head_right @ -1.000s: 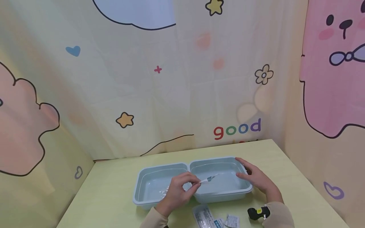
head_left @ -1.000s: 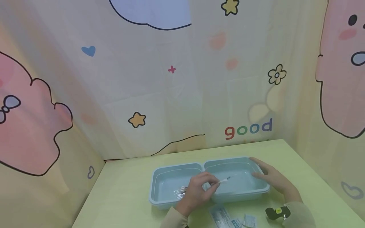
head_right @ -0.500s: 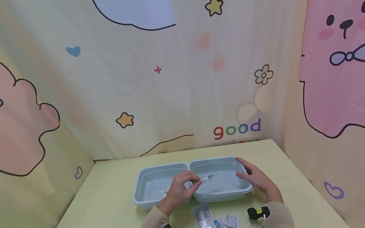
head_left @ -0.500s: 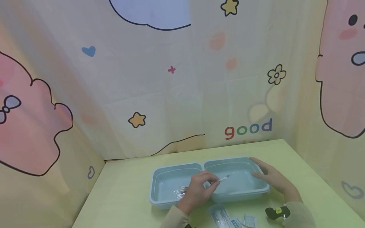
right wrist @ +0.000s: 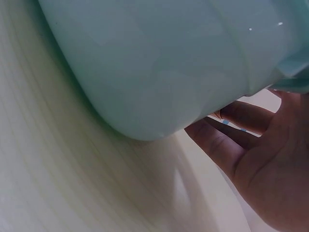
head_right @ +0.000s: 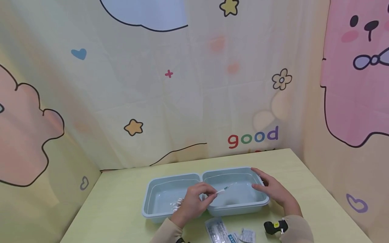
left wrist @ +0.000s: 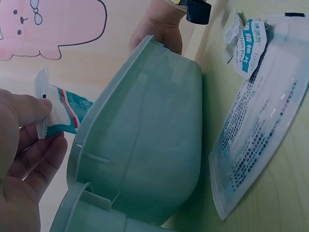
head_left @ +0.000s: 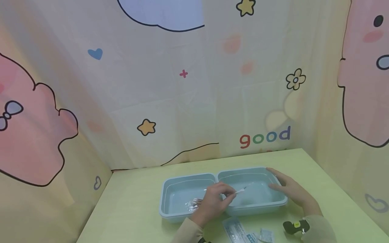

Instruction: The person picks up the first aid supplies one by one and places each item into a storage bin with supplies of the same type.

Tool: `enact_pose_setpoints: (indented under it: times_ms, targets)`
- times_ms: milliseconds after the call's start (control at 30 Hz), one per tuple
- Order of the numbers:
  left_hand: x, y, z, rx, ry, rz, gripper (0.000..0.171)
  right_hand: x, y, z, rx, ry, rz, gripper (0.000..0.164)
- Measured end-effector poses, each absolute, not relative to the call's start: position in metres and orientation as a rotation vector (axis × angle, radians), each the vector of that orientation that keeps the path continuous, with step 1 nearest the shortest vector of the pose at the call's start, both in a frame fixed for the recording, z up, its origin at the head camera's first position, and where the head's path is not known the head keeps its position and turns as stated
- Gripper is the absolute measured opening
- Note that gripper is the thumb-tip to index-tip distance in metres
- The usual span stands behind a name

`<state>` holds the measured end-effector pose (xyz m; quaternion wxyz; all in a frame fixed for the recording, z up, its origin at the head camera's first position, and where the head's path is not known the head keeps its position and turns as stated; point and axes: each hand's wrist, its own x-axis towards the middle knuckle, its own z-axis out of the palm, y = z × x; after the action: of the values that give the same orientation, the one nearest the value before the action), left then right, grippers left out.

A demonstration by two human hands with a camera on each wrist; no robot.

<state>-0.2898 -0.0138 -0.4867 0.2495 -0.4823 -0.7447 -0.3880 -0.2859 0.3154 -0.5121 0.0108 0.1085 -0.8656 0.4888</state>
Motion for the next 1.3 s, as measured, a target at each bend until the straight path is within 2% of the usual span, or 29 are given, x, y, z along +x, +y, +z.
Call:
enact_pose_setpoints:
  times_ms: [1300]
  targets:
    - [-0.2946,-0.0092,-0.4934,-1.309,-2.192,-1.000,0.006,-0.2839,0.3147,-0.5100,0.337,-2.706,1.494,0.072]
